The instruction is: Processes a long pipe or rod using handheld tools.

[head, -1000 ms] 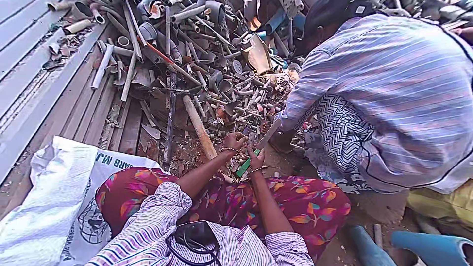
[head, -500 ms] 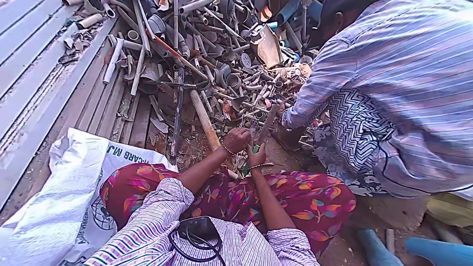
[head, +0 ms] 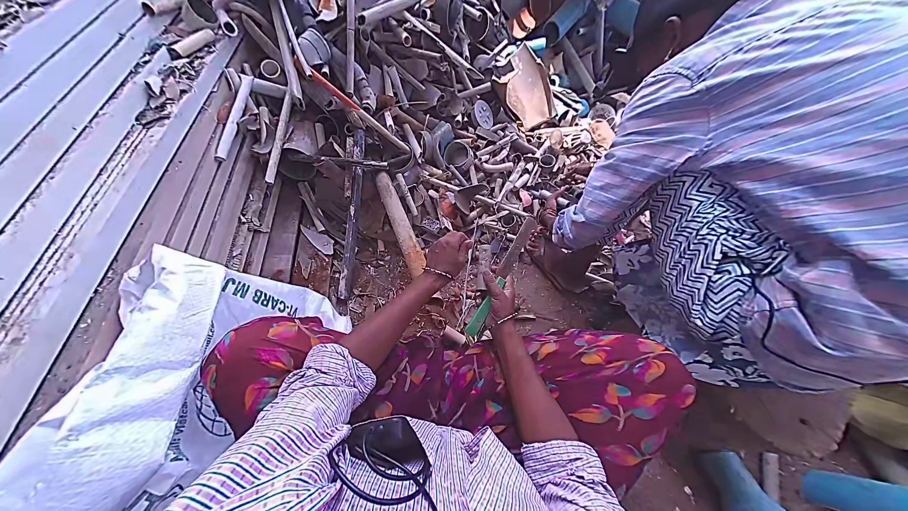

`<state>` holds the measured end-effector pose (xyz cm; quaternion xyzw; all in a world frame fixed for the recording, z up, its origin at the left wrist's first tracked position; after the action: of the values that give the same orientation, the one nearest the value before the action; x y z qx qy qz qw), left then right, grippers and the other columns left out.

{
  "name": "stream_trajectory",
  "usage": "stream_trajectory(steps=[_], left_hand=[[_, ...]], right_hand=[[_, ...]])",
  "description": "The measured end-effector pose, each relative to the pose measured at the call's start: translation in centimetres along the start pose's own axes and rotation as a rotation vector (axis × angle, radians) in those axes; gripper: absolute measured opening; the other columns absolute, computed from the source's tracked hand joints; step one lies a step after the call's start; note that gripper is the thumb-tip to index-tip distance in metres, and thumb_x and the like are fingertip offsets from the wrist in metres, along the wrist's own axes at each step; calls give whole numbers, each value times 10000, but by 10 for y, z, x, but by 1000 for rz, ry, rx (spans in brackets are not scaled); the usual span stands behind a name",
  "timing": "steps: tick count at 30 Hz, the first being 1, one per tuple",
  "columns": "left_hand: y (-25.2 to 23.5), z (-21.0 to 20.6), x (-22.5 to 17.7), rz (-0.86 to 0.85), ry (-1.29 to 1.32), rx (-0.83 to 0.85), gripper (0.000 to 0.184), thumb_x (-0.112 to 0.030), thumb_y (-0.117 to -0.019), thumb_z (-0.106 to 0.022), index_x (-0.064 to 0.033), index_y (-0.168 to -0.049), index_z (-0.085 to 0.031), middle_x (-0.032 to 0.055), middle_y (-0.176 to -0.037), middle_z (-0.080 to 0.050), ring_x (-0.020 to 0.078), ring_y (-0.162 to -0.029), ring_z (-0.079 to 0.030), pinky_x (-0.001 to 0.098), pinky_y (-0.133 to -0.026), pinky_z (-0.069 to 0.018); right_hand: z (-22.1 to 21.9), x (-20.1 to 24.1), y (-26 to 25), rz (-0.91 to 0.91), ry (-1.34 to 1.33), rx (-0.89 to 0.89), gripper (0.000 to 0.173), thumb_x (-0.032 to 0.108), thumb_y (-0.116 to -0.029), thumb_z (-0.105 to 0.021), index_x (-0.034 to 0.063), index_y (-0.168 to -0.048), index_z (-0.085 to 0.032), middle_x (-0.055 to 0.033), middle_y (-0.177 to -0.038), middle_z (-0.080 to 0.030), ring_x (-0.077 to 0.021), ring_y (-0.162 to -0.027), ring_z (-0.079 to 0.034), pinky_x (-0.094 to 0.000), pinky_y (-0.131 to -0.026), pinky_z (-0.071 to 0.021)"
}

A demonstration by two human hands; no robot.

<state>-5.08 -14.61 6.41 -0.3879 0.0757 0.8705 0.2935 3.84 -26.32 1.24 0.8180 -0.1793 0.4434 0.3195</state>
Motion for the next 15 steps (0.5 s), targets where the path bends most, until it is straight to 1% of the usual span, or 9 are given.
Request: stream_trajectory(steps=[1,2,3,5,8,10,11,13,15], left_hand=[[2,-3,-2,-16,25,2,248,-69,-1037,-537,74,-1185,-676,256,-1158,-693,416,-1085,-679,579,-990,-503],[3,-5,-3,-40,48,-8,242,-51,-1015,-570,58,-1200,-684,244,-1156,-702,404,-1077,-688,571,-987,-511],[4,-7,-4,-64,62,-24,229,-59,-998,-599,46,-1170,-707,232,-1119,-720,391,-1044,-703,566,-969,-523],[6,-9,-7,-90,61,-16,210,-102,-990,-638,24,-1120,-745,211,-1055,-736,367,-987,-716,552,-940,-533],[11,-8,-16,-164,1,33,214,-105,-986,-635,20,-1108,-758,214,-1089,-735,389,-1024,-711,577,-949,-524],[15,-10,-20,-221,-52,20,201,-108,-971,-653,15,-1081,-768,216,-1089,-738,399,-1035,-713,586,-938,-532],[17,-11,-21,-238,-66,7,192,-105,-966,-660,15,-1068,-770,217,-1086,-741,400,-1041,-714,585,-939,-535],[23,-9,-25,-235,-68,2,177,-92,-967,-665,23,-1057,-766,222,-1078,-738,402,-1036,-713,584,-935,-537],[25,-6,-27,-221,-53,-4,179,-84,-968,-658,41,-1049,-757,230,-1071,-735,407,-1014,-716,587,-923,-538]], right_hand=[[0,-1,-1,-15,-8,0,272,12,-1053,-501,0,-1321,-457,-108,-832,-658,-100,-509,-596,-205,-426,-485],[1,-2,-1,-19,-3,0,267,19,-1057,-494,-2,-1320,-457,-108,-843,-650,-97,-521,-594,-206,-433,-484],[1,-2,-1,-18,5,-2,263,21,-1057,-496,-3,-1317,-460,-106,-848,-642,-97,-530,-593,-207,-441,-488],[0,0,0,-1,33,-16,245,15,-1047,-515,-12,-1286,-471,-91,-811,-629,-88,-516,-583,-203,-443,-488],[-2,2,1,70,108,-24,255,-11,-1020,-562,-32,-1261,-484,-76,-799,-607,-74,-506,-566,-202,-450,-493],[0,0,-1,122,171,-28,284,-23,-992,-600,-42,-1256,-496,-81,-786,-617,-75,-498,-568,-206,-446,-495],[1,-1,-2,150,218,-28,310,-18,-984,-616,-50,-1268,-496,-84,-794,-612,-78,-508,-567,-214,-460,-501],[2,-1,-2,210,325,-37,351,-2,-969,-645,-62,-1283,-501,-94,-805,-612,-88,-523,-573,-232,-490,-514],[4,-1,-3,255,420,-52,388,28,-948,-691,-71,-1284,-524,-117,-846,-625,-104,-556,-581,-260,-527,-527]])
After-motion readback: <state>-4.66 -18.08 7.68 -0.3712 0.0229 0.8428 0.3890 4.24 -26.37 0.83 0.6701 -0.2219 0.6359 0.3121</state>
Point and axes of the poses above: each hand's wrist, its own y-axis away from the middle knuckle, its own z-axis out of the back of the hand, x = y × z, the point moved 5 cm from there along -y, towards the middle knuckle
